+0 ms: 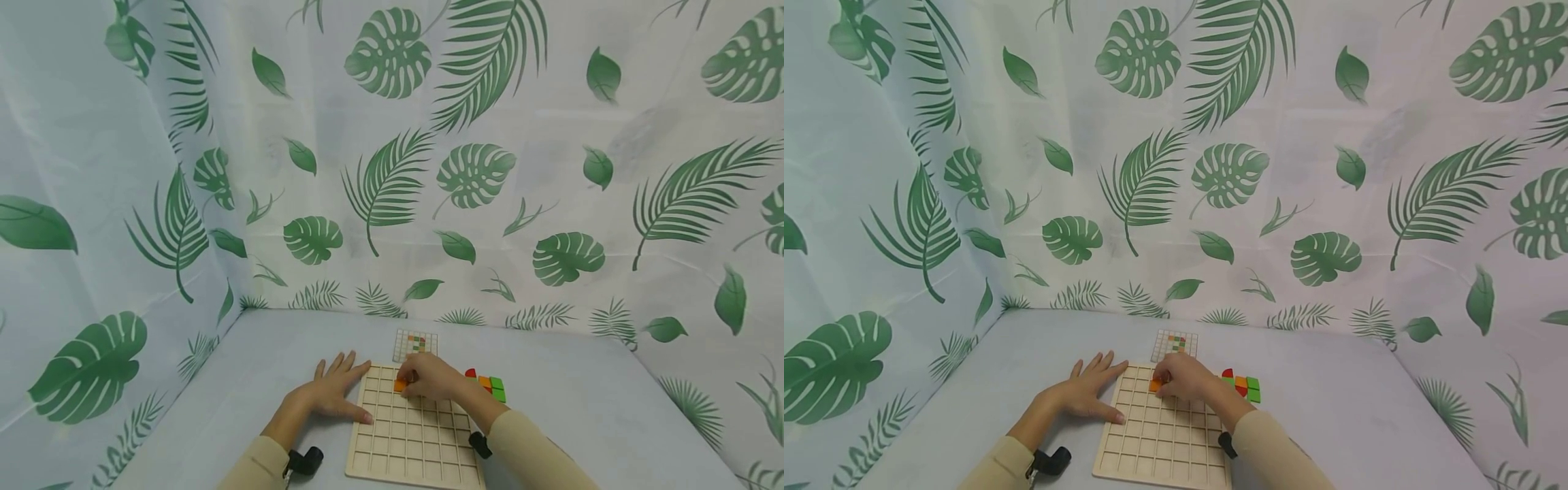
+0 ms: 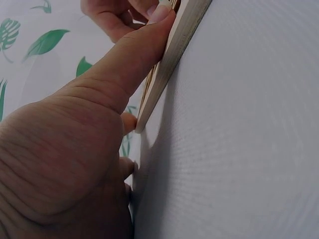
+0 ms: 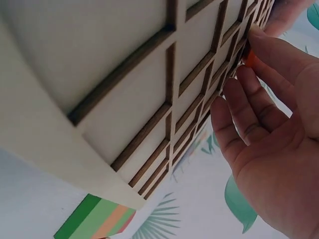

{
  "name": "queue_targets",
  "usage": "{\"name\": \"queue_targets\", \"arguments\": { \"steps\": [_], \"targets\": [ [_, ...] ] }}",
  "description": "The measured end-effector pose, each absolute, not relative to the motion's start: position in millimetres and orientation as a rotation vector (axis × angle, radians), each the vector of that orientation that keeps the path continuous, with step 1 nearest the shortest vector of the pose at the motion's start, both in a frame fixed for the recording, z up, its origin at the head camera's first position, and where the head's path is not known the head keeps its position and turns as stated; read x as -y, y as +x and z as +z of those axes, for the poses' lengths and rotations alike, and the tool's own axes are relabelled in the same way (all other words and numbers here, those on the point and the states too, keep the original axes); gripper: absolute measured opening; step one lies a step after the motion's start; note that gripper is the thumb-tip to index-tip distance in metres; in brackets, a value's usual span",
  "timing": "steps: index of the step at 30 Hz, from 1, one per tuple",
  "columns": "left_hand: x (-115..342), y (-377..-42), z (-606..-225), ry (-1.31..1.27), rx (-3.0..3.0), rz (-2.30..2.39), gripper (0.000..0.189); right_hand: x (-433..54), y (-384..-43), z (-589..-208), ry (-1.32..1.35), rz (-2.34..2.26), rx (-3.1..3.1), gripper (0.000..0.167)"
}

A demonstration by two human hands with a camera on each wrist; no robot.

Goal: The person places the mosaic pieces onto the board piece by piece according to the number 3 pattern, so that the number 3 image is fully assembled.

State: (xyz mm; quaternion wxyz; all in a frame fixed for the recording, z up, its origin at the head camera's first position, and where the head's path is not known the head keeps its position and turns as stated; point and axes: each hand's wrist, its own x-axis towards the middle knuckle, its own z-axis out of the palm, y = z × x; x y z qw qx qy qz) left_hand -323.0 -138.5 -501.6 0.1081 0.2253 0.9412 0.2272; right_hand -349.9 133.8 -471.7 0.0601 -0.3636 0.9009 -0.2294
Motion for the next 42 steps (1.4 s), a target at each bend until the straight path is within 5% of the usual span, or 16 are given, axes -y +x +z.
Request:
{"name": "queue_targets", "arguments": {
  "steps": [31, 42],
  "targets": [
    [140, -325, -501, 0.665, -2.768, 0.665, 0.116, -131, -350, -473, -0.983, -0.862, -2.706, 0.018],
    [138, -323, -503, 0.653, -2.757, 0.681, 0.116, -155, -343, -472, -0.963, -1.028, -2.676, 0.033]
  ]
}}
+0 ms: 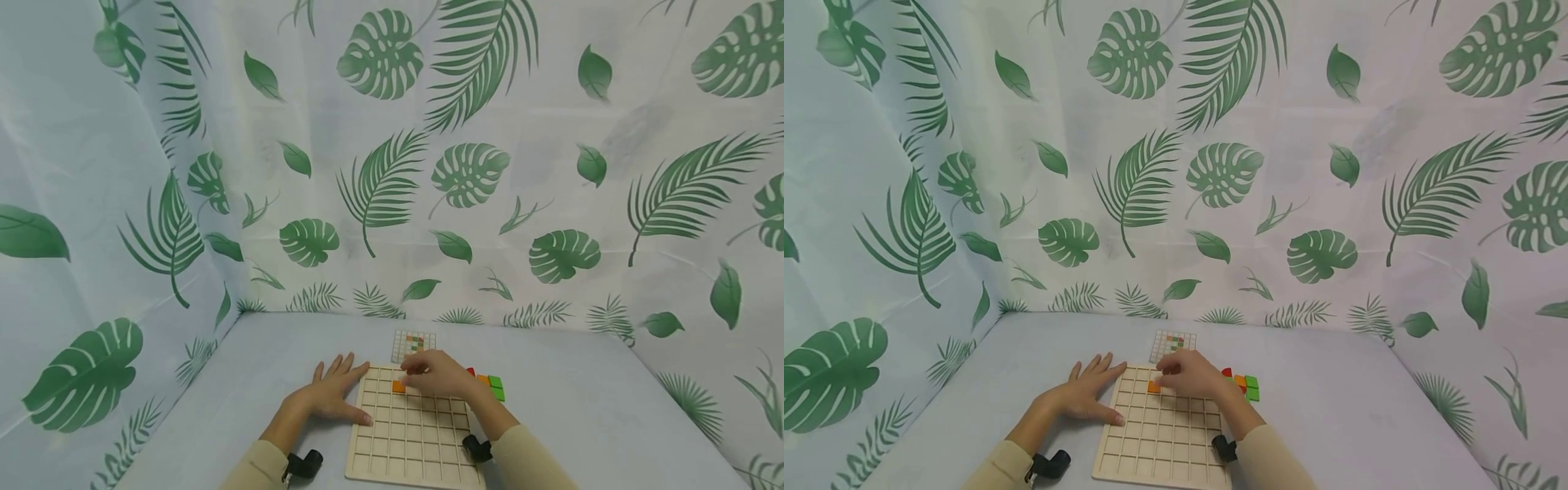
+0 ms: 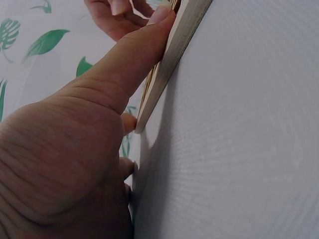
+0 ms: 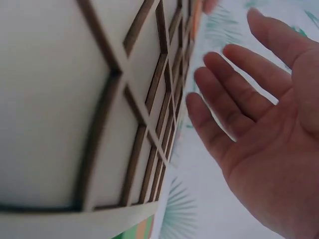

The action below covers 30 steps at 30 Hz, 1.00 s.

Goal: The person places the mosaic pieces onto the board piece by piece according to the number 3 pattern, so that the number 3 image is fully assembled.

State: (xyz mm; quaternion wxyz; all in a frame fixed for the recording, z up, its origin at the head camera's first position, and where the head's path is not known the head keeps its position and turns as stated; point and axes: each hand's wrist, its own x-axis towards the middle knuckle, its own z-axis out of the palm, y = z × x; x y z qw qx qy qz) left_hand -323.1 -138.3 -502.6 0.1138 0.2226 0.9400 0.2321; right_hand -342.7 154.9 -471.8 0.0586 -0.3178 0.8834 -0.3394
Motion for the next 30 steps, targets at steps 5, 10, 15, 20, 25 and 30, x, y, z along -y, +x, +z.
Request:
{"name": "queue_targets", "arguments": {
  "steps": [5, 10, 15, 20, 25, 30],
  "targets": [
    [139, -322, -501, 0.665, -2.773, 0.665, 0.116, -174, -337, -471, -0.920, -1.235, -2.757, 0.035],
    [139, -322, -500, 0.665, -2.773, 0.675, 0.115, -189, -337, -467, -0.882, -1.379, -2.876, 0.031],
    [138, -321, -502, 0.658, -2.776, 0.670, 0.115, -206, -337, -465, -0.759, -1.421, -3.039, 0.032],
    [137, -322, -501, 0.638, -2.776, 0.668, 0.115, -221, -339, -468, -0.627, -1.393, -3.055, 0.034],
    [136, -320, -499, 0.634, -2.779, 0.665, 0.115, -229, -341, -473, -0.554, -1.398, -3.016, 0.036],
    [134, -319, -499, 0.634, -2.782, 0.660, 0.115, -235, -342, -479, -0.503, -1.387, -3.004, 0.040]
  ]
}}
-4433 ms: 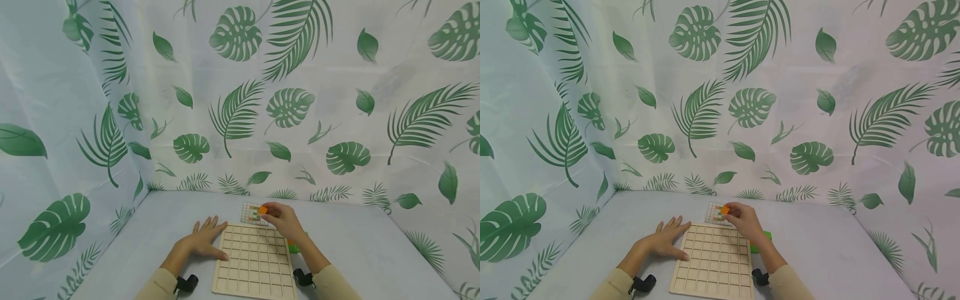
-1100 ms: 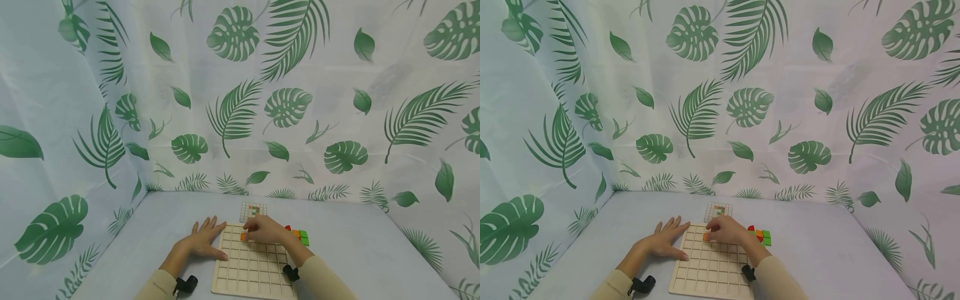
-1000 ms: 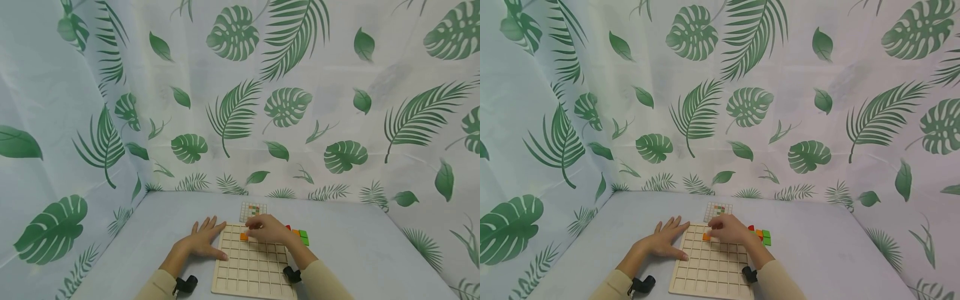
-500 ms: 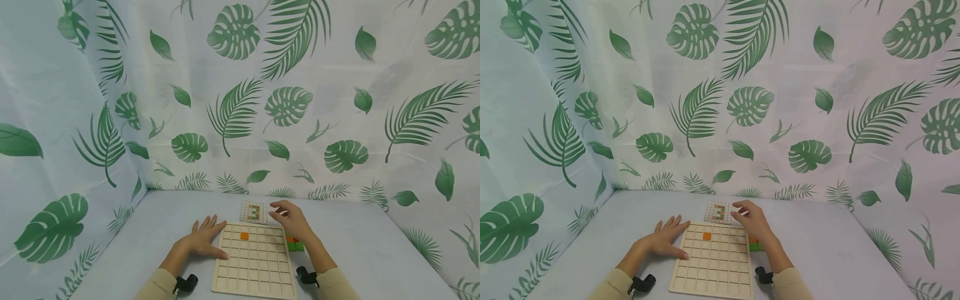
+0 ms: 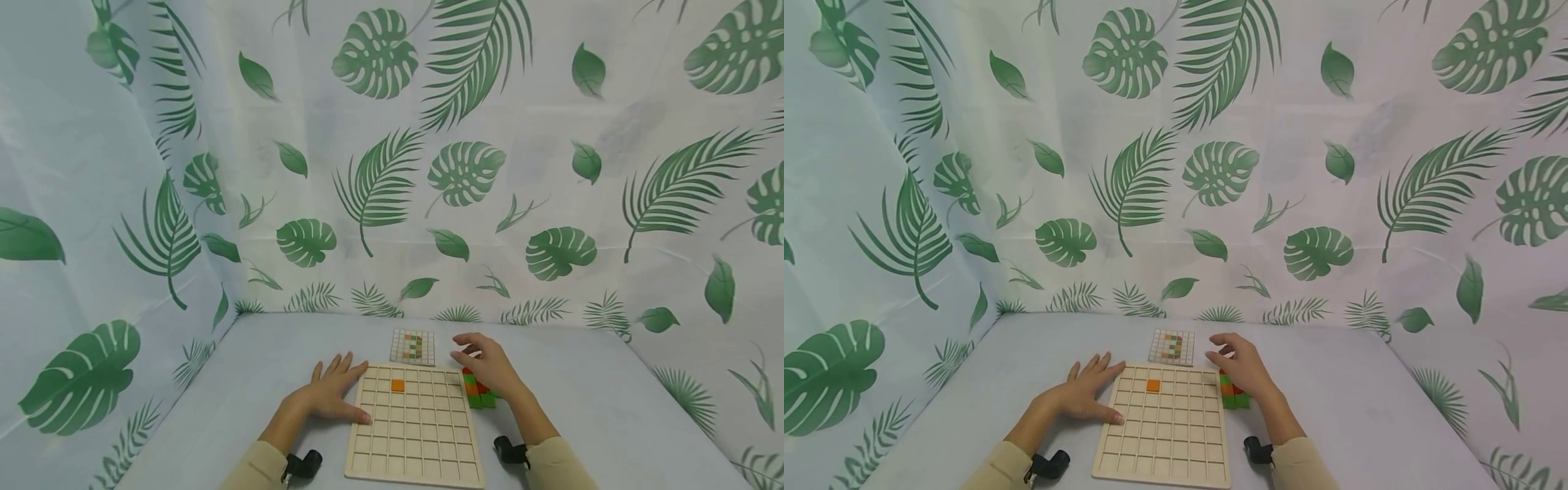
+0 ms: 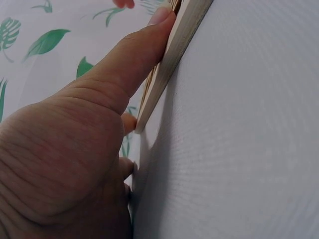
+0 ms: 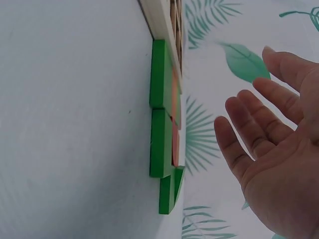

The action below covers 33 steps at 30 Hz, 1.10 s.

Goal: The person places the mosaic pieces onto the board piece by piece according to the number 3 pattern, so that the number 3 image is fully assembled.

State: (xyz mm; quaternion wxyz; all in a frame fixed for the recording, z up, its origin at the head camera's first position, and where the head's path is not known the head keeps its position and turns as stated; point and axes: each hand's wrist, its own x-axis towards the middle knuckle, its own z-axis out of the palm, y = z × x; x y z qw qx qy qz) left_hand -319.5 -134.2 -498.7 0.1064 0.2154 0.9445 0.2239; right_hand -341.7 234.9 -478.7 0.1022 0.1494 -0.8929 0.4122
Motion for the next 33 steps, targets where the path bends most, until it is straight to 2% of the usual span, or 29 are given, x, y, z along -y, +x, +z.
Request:
{"name": "queue_targets", "arguments": {
  "steps": [15, 33],
  "targets": [
    [141, -325, -508, 0.692, -2.751, 0.737, 0.121, -251, -346, -487, 0.279, 1.294, 2.743, 0.045],
    [136, -320, -501, 0.668, -2.776, 0.660, 0.114, -259, -345, -488, 0.253, 1.289, 2.812, 0.024]
  ]
}}
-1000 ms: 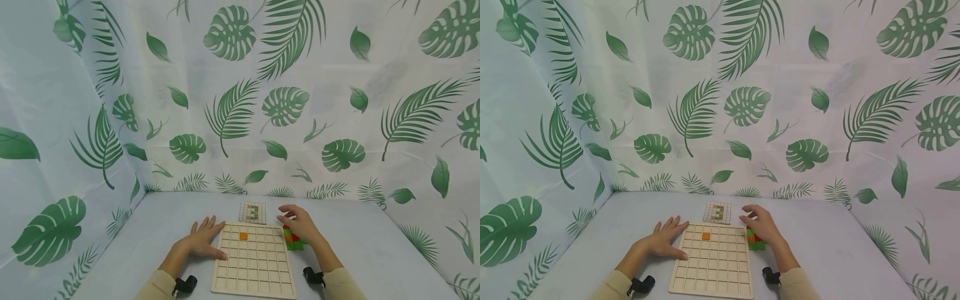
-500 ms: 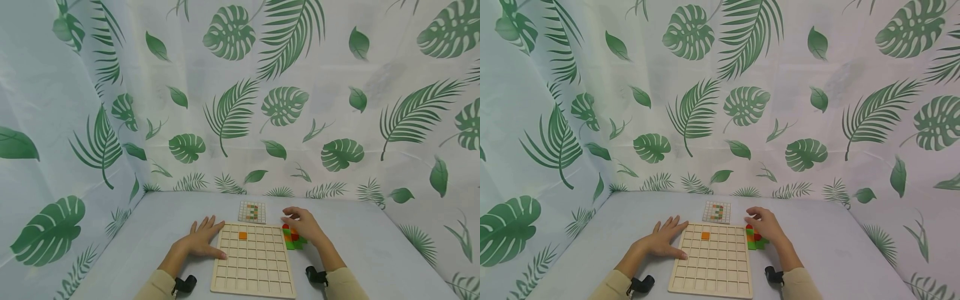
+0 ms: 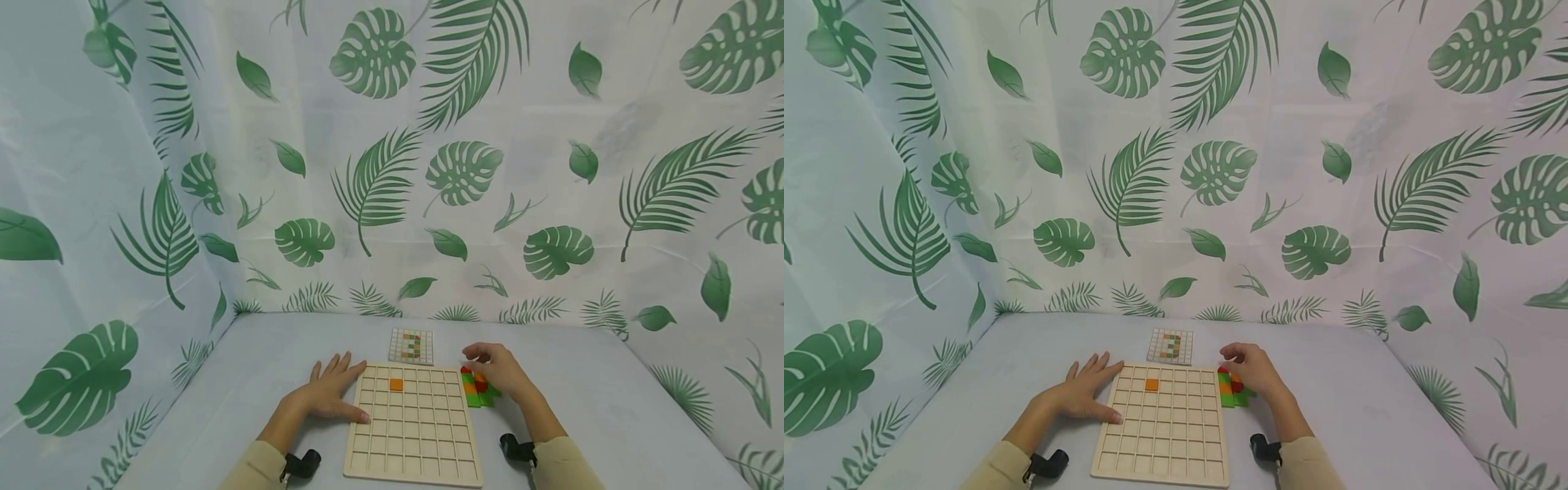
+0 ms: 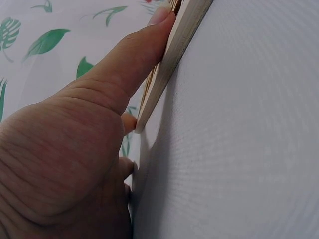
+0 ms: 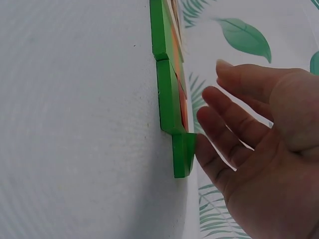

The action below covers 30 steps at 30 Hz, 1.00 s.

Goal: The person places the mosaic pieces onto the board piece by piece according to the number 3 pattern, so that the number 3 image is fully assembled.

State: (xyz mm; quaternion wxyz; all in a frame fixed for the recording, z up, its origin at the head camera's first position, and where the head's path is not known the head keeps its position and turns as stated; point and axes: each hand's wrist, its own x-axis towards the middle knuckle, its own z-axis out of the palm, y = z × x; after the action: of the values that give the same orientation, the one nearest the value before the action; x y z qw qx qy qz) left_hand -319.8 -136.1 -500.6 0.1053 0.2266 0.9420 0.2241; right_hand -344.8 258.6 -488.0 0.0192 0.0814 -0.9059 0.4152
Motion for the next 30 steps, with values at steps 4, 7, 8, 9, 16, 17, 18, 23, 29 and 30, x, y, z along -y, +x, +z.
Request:
{"name": "queue_targets", "arguments": {
  "steps": [4, 7, 8, 9, 16, 17, 18, 23, 29, 30],
  "targets": [
    [136.9, -320.1, -500.5, 0.675, -2.766, 0.683, 0.115, -260.5, -344.5, -489.6, 0.278, 1.260, 2.833, 0.017],
    [137.6, -320.5, -501.5, 0.684, -2.751, 0.694, 0.117, -262.3, -344.4, -490.6, 0.305, 1.233, 2.844, 0.012],
    [137.7, -320.7, -502.1, 0.687, -2.751, 0.699, 0.117, -262.7, -344.3, -490.9, 0.315, 1.221, 2.852, 0.011],
    [137.7, -320.7, -502.7, 0.689, -2.752, 0.698, 0.117, -263.3, -344.5, -491.4, 0.327, 1.209, 2.861, 0.010],
    [137.6, -318.8, -498.8, 0.686, -2.764, 0.678, 0.113, -263.7, -345.0, -491.4, 0.384, 1.153, 2.909, 0.010],
    [137.7, -318.8, -498.6, 0.687, -2.764, 0.677, 0.113, -263.5, -344.8, -491.1, 0.385, 1.155, 2.909, 0.010],
    [137.9, -319.0, -498.9, 0.689, -2.765, 0.678, 0.113, -263.3, -344.9, -491.1, 0.387, 1.155, 2.911, 0.010],
    [138.7, -320.1, -499.9, 0.686, -2.757, 0.683, 0.114, -262.4, -344.8, -490.6, 0.367, 1.168, 2.920, 0.011],
    [137.5, -318.7, -499.8, 0.677, -2.770, 0.677, 0.113, -263.0, -344.7, -490.8, 0.346, 1.133, 2.924, 0.012],
    [137.5, -318.6, -500.2, 0.678, -2.774, 0.673, 0.113, -263.0, -344.7, -490.8, 0.345, 1.129, 2.926, 0.012]
  ]
}}
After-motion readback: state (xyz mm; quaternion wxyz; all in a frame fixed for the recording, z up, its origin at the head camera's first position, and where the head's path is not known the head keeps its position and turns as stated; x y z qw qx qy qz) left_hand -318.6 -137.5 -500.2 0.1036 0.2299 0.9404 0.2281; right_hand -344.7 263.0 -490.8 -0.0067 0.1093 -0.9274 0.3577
